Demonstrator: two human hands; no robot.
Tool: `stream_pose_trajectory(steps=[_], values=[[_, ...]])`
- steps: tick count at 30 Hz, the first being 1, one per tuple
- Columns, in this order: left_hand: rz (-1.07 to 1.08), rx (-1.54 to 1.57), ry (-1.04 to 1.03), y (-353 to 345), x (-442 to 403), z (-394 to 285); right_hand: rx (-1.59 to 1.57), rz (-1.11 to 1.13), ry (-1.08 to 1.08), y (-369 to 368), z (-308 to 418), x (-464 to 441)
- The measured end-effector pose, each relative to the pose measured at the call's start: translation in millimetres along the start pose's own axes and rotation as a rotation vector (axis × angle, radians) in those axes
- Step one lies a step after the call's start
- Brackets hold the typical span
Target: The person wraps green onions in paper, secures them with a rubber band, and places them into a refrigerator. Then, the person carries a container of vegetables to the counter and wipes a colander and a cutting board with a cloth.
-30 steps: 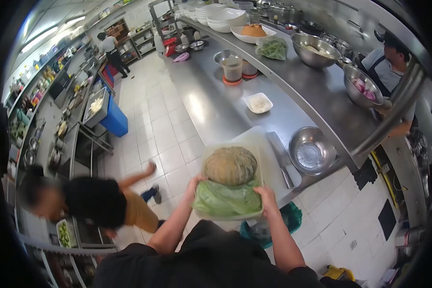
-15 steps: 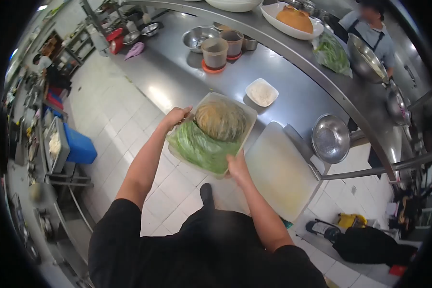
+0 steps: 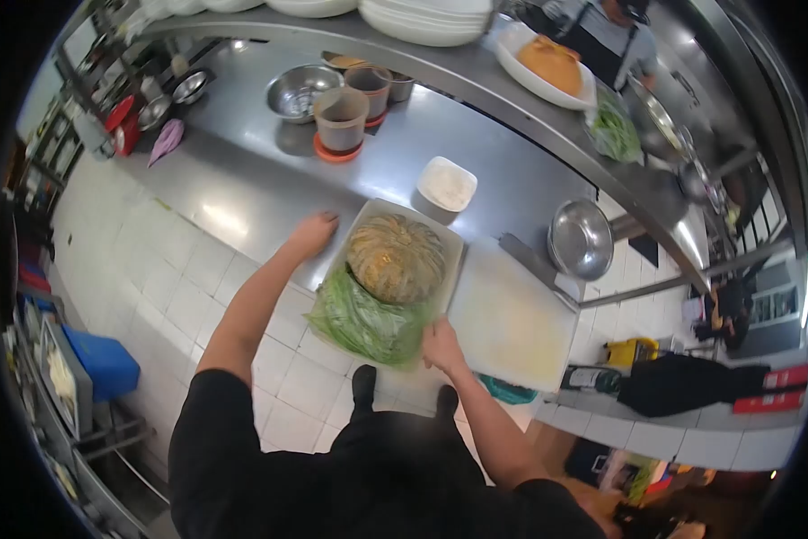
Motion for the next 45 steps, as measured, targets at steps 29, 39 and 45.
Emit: stream_pose_trajectory(steps=[29,39,45], values=[[1.065,-0.458,-0.519,-334,127,-496,0.655,-0.452,-0.613,476,-548,386],[0.952,0.497,-0.579,-272,-31,-887,1.248,-0.376,-0.925,587,-665,468],[1.007,0.337,-0.309,-330,-134,-860,1.415,-0.245,-0.763,556,-693,462]])
Point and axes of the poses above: each hand's wrist, its own x-axis away from the middle knuckle, its own y-axis out of the back of the hand, z = x × y, the point moved 8 cm from there along -x, towards the middle knuckle, and after that the axes turned 14 degrees about z, right-handed, at the moved point
